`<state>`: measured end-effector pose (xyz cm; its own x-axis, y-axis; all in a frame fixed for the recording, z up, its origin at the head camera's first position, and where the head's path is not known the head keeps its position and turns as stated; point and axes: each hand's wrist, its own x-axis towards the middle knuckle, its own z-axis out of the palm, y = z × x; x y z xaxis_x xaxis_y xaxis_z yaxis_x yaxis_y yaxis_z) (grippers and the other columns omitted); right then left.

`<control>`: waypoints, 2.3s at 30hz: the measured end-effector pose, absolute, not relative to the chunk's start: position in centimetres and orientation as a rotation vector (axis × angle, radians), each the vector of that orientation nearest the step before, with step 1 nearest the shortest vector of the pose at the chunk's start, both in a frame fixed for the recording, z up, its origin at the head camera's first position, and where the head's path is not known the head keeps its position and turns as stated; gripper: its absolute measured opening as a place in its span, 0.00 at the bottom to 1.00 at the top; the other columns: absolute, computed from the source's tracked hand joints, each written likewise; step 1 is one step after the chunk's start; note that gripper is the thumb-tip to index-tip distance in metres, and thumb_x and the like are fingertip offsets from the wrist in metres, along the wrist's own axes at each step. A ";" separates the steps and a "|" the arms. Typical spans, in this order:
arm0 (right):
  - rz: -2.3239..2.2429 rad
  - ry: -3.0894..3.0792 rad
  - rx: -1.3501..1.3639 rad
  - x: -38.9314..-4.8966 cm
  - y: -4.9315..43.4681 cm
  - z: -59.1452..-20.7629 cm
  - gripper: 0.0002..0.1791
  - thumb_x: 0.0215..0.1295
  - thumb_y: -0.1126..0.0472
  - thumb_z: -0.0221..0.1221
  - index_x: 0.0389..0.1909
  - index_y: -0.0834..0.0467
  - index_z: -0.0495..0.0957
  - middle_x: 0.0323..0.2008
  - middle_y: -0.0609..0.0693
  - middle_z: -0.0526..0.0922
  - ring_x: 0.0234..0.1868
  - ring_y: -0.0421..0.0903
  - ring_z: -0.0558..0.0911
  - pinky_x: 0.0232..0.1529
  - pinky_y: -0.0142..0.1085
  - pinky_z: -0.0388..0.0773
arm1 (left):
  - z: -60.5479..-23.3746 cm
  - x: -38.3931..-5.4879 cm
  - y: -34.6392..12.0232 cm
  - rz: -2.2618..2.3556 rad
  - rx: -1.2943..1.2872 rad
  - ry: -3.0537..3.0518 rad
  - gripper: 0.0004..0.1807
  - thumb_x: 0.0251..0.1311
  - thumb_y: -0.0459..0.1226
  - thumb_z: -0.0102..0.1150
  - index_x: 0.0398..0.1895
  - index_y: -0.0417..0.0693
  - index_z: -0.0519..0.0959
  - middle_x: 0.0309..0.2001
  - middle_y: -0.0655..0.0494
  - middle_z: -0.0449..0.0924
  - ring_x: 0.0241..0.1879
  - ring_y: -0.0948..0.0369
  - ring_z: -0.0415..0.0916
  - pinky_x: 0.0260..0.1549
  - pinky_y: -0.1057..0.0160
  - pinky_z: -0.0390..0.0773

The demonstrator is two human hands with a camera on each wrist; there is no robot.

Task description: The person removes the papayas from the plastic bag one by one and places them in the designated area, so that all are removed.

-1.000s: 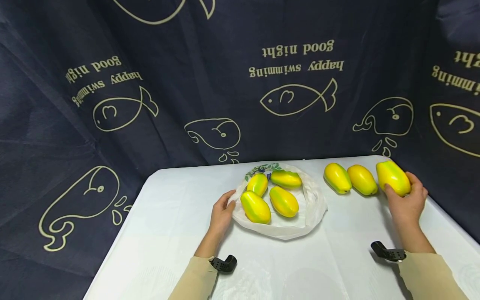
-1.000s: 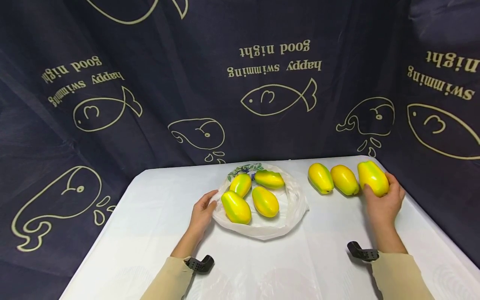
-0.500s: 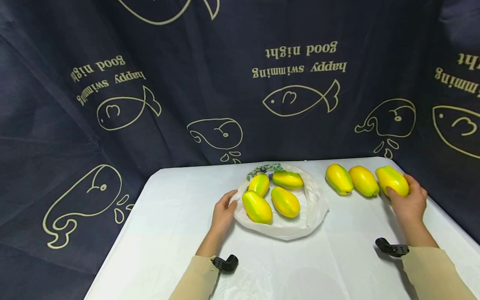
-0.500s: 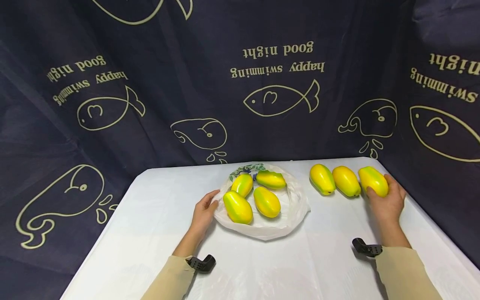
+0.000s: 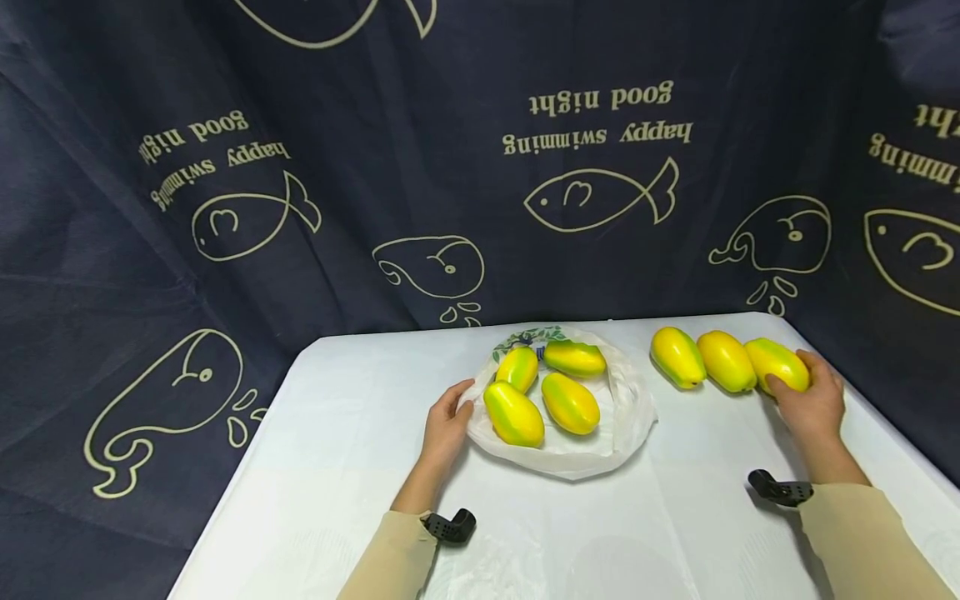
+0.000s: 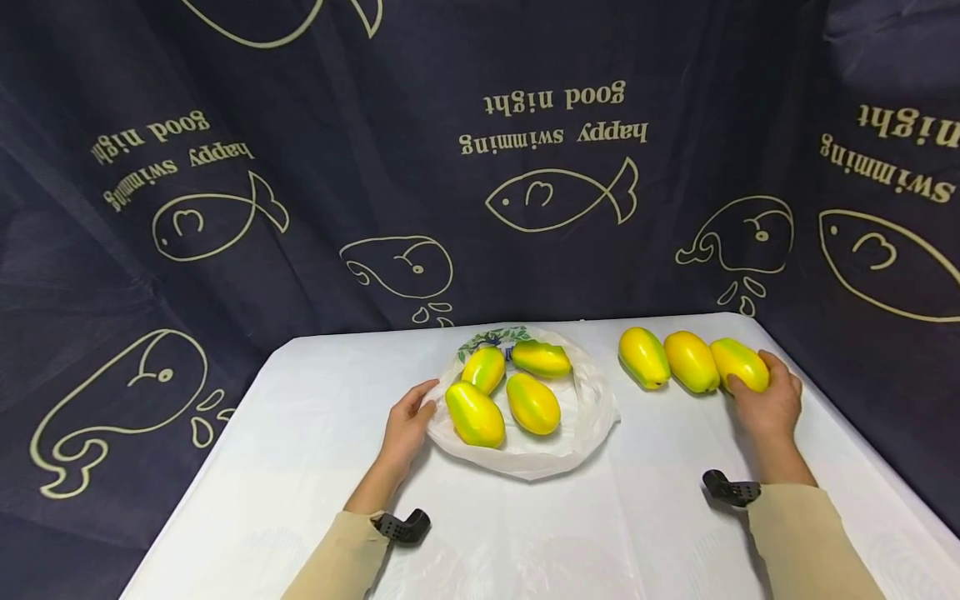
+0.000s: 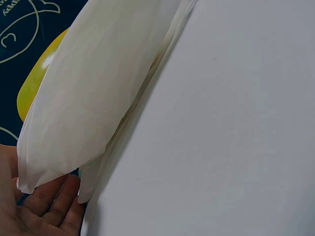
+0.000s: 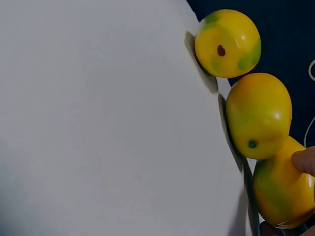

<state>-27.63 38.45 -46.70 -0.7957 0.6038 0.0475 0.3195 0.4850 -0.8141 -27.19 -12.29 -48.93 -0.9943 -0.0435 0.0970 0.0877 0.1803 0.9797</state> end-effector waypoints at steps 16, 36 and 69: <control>1.172 -2.472 -0.724 -27.8 38.7 -47.2 0.41 0.71 0.57 0.54 0.79 0.59 0.46 0.74 0.71 0.51 0.72 0.69 0.56 0.76 0.62 0.53 | -48.9 -27.3 -12.3 -1.934 -0.055 -2.333 0.21 0.70 0.34 0.50 0.65 0.51 0.76 0.70 0.50 0.72 0.73 0.53 0.65 0.72 0.51 0.67; 1.028 -2.406 -0.623 -26.8 37.1 -45.7 0.40 0.67 0.60 0.57 0.78 0.57 0.53 0.78 0.64 0.49 0.78 0.65 0.47 0.75 0.62 0.48 | -49.1 -27.3 -12.2 -1.938 -0.026 -2.334 0.20 0.70 0.34 0.51 0.64 0.53 0.76 0.69 0.52 0.73 0.74 0.54 0.64 0.74 0.52 0.65; 1.200 -2.296 -0.042 -23.9 24.5 -40.9 0.32 0.65 0.64 0.63 0.71 0.53 0.68 0.65 0.59 0.70 0.64 0.56 0.71 0.55 0.21 0.65 | -49.0 -27.2 -12.4 -1.945 -0.061 -2.329 0.21 0.71 0.34 0.50 0.65 0.50 0.75 0.71 0.49 0.71 0.74 0.52 0.63 0.74 0.50 0.63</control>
<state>-23.90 24.51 -40.91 -0.8518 0.2689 0.4496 -0.2156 0.6023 -0.7686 -27.20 -12.38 -48.98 -0.9935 -0.0376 0.1075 0.0991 0.1799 0.9787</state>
